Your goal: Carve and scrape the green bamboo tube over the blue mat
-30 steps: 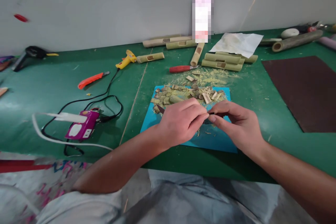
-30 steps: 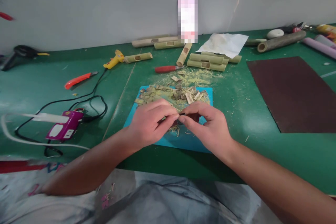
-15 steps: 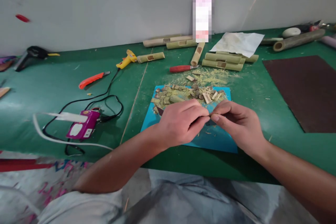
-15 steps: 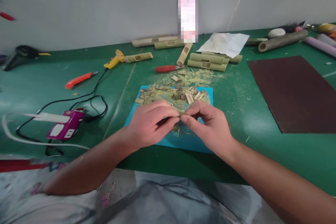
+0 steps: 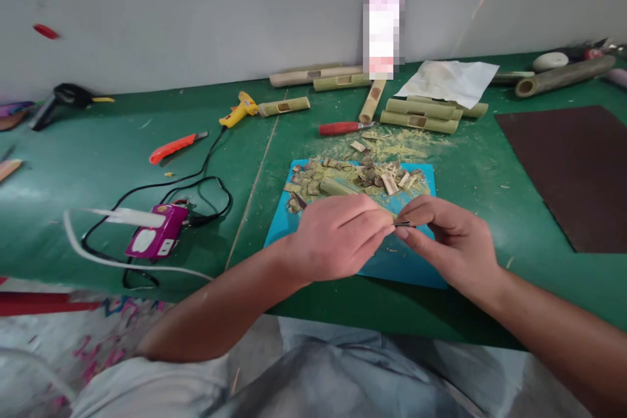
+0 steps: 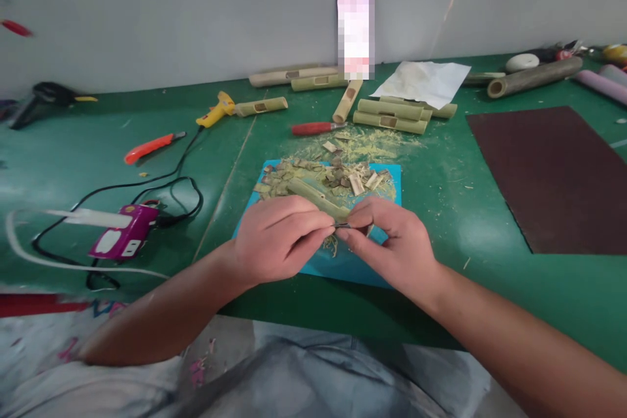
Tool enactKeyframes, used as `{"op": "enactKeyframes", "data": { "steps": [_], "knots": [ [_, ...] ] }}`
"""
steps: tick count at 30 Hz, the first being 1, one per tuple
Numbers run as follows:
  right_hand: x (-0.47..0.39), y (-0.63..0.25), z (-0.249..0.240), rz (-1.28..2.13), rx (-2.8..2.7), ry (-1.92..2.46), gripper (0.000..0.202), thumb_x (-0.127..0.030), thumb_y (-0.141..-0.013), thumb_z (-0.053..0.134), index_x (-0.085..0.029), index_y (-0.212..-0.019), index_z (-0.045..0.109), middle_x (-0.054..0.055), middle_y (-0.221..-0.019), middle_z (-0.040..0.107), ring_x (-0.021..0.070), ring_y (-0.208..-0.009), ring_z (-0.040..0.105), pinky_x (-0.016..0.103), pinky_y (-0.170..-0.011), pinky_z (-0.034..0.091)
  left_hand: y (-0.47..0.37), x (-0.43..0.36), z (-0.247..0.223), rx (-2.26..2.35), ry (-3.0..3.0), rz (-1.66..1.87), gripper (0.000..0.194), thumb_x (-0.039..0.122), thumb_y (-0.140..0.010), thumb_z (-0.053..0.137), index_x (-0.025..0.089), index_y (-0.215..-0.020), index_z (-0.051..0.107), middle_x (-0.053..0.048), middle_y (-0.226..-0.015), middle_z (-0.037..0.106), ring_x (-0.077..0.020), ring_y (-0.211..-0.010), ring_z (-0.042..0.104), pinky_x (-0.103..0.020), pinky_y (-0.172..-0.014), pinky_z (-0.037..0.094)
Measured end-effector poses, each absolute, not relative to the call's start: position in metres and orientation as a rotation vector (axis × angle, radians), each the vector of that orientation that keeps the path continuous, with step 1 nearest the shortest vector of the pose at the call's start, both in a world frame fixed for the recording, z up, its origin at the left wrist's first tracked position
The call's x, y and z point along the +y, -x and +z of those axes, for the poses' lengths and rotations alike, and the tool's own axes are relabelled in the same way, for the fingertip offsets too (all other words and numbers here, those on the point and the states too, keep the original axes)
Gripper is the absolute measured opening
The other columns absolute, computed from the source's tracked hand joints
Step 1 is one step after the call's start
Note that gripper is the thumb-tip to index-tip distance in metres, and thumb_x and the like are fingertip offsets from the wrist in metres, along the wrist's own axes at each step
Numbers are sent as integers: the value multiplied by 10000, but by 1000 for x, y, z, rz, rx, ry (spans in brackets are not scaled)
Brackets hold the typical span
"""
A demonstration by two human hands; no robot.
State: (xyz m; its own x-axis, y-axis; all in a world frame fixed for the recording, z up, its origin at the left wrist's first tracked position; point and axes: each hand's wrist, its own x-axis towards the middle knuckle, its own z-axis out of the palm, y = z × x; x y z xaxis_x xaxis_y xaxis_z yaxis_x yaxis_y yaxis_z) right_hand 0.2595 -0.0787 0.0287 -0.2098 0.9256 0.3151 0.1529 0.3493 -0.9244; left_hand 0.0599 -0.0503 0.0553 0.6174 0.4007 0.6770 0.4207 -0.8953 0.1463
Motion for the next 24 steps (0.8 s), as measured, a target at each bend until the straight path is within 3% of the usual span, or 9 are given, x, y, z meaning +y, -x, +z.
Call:
{"op": "enactKeyframes", "data": {
  "steps": [9, 13, 17, 24],
  "knots": [
    [-80, -262, 27, 888, -1703, 967, 178, -236, -841, 662, -252, -698, 557, -30, -659, 572, 126, -638, 536, 308, -607, 440, -58, -50, 55, -725, 2784, -1201, 42, 184, -923, 568, 165, -916, 605, -2, -744, 661, -97, -634, 596, -207, -581, 463],
    [-81, -264, 28, 825, -1752, 961, 65, -218, -852, 643, -273, -826, 618, -3, -793, 648, 156, -739, 600, 340, -681, 480, -57, -49, 54, -728, 2811, -1156, 59, 195, -936, 548, 169, -940, 601, -4, -771, 667, -97, -658, 606, -204, -593, 468],
    [-84, -266, 30, 702, -1801, 928, 187, -168, -844, 638, -318, -955, 652, 10, -857, 671, 177, -795, 623, 358, -713, 496, -58, -48, 53, -678, 2841, -1097, 85, 208, -947, 528, 172, -938, 606, -2, -775, 668, -98, -650, 603, -210, -585, 461],
    [-85, -265, 28, 707, -1764, 963, 117, -205, -854, 628, -317, -881, 648, 6, -786, 653, 178, -720, 609, 361, -652, 489, -59, -49, 53, -693, 2861, -1027, 133, 204, -958, 498, 175, -913, 619, -2, -767, 665, -94, -642, 599, -218, -581, 452]
  ]
}}
